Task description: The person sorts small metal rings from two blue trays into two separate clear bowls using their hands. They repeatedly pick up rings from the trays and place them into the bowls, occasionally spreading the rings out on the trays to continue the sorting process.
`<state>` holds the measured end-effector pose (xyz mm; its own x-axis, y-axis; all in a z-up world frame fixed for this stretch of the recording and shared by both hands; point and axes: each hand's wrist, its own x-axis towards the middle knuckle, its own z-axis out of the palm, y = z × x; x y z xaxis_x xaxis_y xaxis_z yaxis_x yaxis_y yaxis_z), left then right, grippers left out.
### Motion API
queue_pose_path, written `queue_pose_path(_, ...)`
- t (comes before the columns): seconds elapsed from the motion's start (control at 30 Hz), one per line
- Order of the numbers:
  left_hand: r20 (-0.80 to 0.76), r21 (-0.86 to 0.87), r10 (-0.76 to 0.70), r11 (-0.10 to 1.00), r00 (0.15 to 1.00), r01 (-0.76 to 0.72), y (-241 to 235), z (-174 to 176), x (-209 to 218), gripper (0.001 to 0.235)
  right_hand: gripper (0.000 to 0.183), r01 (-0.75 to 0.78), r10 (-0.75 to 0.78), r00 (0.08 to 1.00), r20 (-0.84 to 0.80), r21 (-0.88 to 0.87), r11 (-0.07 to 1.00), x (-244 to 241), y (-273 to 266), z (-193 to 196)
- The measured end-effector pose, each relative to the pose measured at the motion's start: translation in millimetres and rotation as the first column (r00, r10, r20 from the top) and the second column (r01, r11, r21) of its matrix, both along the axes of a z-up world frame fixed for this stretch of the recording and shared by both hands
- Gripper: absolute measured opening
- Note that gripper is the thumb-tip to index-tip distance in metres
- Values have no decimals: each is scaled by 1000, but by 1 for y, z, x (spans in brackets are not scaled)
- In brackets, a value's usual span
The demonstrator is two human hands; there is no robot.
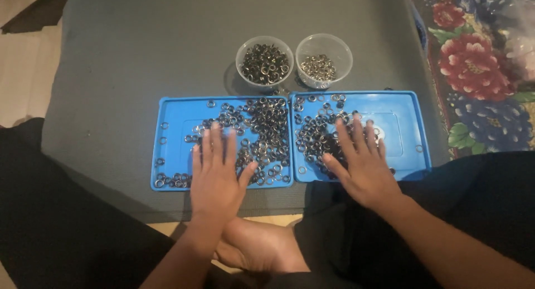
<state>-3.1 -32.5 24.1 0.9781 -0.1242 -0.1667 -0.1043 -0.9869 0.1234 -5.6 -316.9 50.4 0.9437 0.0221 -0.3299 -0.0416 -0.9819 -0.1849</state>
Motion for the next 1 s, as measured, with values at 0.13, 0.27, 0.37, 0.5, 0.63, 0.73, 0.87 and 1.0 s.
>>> queue_pose_path(0.13, -118, 16, -124, 992, 985, 126, 0, -11, 2, 80, 76, -114, 104, 990, -99, -100, 988, -1, -1, -6)
queue_pose_path(0.27, -1, 3, -129, 992, 992, 129, 1, 0, 2, 80, 68, -16, 13, 999, -37, -72, 997, -1, 4, 6)
queue_pose_path(0.37, -19, -28, -296, 955, 955, 295, -4, 2, 4, 75, 62, -41, 40, 999, -30, -60, 997, -1, 2, 1)
queue_pose_path(0.5, -68, 42, -351, 934, 934, 354, -7, -3, 7, 63, 55, -94, 97, 995, 27, -92, 991, -1, 2, -1)
queue_pose_path(0.63, -46, 96, -220, 970, 974, 223, -4, -8, 5, 63, 44, -70, 72, 972, 224, -16, 997, -5, -3, 2)
queue_pose_path(0.73, 67, 68, -221, 974, 973, 217, -9, -2, 7, 69, 44, -45, 30, 963, 267, 51, 998, -5, -2, 1)
queue_pose_path(0.87, 98, -44, -385, 920, 918, 390, -28, 9, 22, 78, 61, -70, 74, 988, 136, -30, 997, -3, 7, -1)
queue_pose_path(1.0, 66, -31, -263, 964, 963, 265, -54, 3, 56, 79, 61, -77, 80, 986, 146, -29, 997, -5, 2, -5)
